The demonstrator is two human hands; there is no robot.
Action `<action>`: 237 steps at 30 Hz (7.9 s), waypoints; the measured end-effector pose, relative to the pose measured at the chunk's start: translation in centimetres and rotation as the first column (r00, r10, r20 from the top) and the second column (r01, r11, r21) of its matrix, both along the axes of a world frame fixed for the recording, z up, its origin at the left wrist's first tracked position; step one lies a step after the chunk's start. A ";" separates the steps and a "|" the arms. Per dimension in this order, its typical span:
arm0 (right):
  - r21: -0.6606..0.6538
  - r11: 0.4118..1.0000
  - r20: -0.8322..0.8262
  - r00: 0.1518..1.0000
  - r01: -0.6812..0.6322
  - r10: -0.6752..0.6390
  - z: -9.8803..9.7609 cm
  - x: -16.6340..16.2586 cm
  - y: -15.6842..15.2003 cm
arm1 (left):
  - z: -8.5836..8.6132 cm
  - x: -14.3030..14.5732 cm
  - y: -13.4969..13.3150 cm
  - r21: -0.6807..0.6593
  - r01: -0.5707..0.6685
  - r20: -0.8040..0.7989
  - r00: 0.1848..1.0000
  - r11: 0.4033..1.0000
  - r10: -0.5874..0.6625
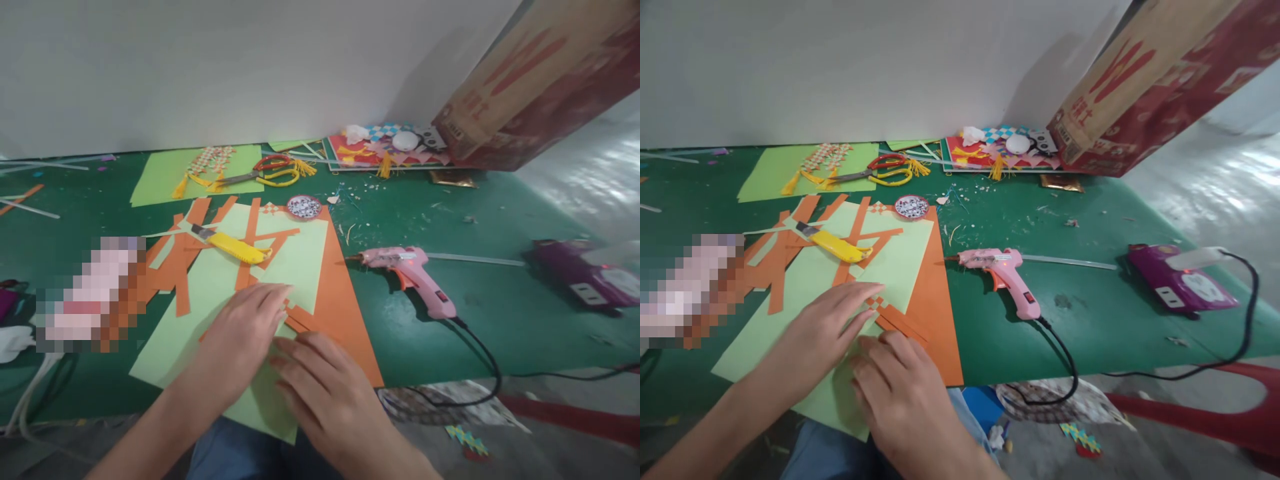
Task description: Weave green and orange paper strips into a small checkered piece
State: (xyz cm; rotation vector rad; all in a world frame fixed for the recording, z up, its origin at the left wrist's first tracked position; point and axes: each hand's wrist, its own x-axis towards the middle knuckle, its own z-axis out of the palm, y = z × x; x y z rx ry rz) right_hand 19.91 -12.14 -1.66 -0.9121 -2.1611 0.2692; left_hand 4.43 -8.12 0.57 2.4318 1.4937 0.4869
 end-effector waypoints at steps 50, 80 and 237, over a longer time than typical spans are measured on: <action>0.050 0.949 -0.013 0.951 0.311 -0.310 1.3 1.4 3.1 | 0.1 0.7 0.8 0.287 0.147 -0.357 0.933 0.947 -0.037; -0.059 0.647 0.322 0.628 0.760 -0.709 -0.2 8.5 4.6 | 0.6 -0.1 1.4 -0.088 -0.052 -0.024 0.998 0.995 0.050; -0.354 0.935 0.433 0.890 0.022 0.143 2.7 -5.7 16.2 | -1.0 -2.7 2.4 -0.224 0.141 0.206 0.974 0.964 -0.095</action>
